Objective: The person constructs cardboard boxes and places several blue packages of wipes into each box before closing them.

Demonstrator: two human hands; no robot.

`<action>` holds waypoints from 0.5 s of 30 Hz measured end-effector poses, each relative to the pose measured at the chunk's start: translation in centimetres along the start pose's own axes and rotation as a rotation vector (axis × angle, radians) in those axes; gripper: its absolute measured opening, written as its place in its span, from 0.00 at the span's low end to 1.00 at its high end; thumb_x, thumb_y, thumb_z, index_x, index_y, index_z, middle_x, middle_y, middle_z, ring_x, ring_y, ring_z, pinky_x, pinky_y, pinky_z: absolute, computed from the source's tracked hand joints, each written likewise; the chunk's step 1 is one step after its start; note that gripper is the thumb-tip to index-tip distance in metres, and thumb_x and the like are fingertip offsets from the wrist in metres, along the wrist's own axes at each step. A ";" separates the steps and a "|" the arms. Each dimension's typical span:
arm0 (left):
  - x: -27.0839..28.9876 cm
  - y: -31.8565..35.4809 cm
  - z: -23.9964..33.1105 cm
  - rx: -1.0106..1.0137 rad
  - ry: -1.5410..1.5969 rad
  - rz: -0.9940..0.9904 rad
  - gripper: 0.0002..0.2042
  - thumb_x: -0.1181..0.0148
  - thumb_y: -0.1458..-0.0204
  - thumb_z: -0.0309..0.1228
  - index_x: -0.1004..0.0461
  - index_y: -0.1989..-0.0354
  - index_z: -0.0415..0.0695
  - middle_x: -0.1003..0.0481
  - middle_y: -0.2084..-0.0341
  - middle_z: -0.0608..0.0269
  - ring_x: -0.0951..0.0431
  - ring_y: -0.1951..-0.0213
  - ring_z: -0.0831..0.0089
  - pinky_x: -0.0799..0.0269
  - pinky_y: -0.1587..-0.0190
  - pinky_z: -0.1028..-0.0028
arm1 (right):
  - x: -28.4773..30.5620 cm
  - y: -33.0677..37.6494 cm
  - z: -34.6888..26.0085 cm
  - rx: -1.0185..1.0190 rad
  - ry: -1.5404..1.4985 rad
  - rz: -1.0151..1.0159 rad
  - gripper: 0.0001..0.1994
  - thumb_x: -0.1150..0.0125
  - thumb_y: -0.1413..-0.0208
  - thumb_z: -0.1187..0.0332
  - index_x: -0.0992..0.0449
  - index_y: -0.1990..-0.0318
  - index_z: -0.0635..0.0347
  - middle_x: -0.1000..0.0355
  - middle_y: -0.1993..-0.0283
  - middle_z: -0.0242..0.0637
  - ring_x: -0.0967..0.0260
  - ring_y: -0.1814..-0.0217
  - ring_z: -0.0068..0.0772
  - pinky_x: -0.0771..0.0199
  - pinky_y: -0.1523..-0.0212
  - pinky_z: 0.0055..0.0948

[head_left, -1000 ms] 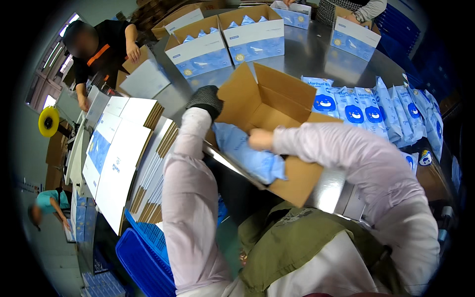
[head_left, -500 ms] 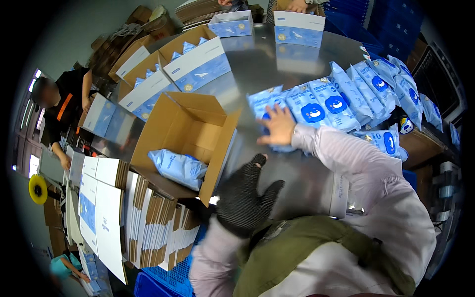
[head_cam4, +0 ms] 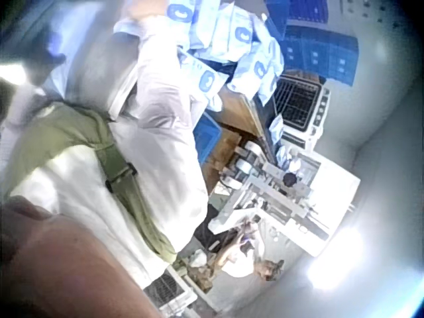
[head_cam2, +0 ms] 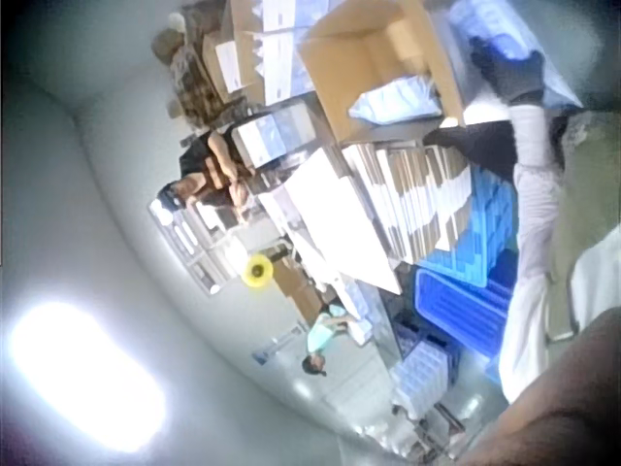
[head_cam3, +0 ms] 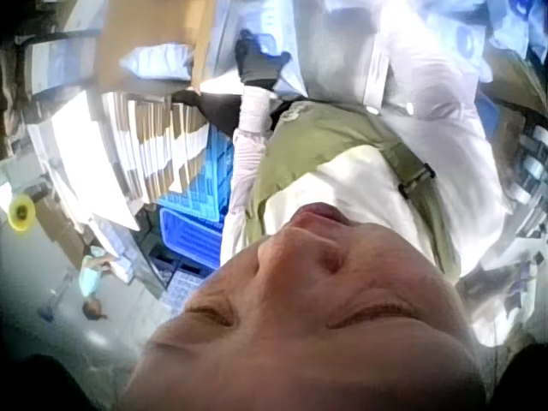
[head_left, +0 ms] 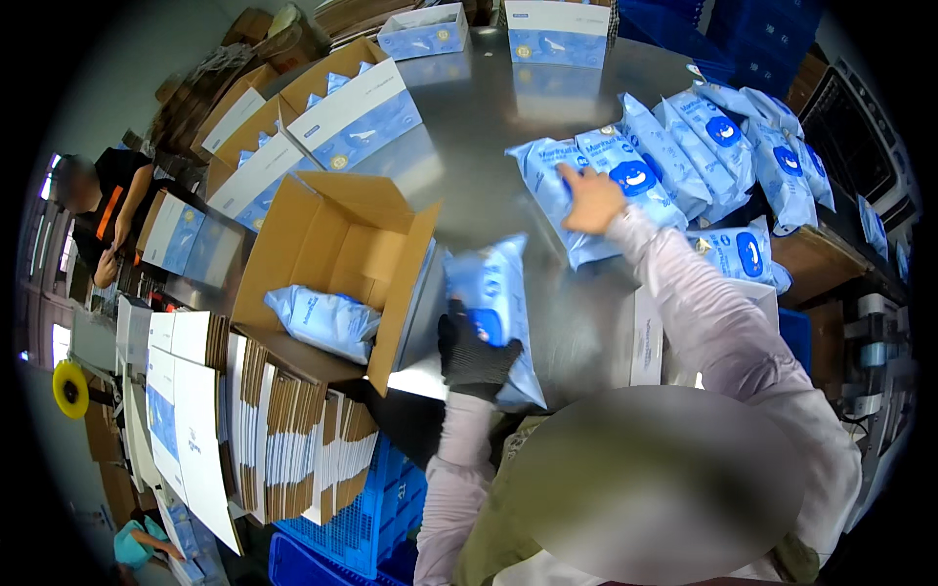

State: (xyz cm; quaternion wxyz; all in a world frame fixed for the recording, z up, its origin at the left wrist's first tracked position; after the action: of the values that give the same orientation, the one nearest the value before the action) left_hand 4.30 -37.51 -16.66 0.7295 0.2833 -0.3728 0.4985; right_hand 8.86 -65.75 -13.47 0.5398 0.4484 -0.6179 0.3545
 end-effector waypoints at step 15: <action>11.9 3.1 9.9 -0.755 0.552 0.577 0.46 0.37 0.61 0.38 0.61 0.37 0.40 0.54 0.39 0.45 0.53 0.38 0.51 0.57 0.38 0.58 | 10.8 12.4 -5.3 0.456 -1.442 0.057 0.45 0.36 0.64 0.71 0.58 0.37 0.61 0.41 0.46 0.42 0.41 0.45 0.33 0.40 0.46 0.31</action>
State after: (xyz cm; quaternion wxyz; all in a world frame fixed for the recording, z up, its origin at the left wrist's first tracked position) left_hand 1.51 -38.09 -1.20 0.6848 -0.2535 -0.3830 0.5658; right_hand -1.07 -58.45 -1.38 -0.1138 0.6534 -0.7408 0.1061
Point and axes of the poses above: each hand's wrist, its own y-axis away from the middle knuckle, its own x-axis out of the back of the hand, z = x × y, the point moved 6 cm from there along -y, towards the middle knuckle
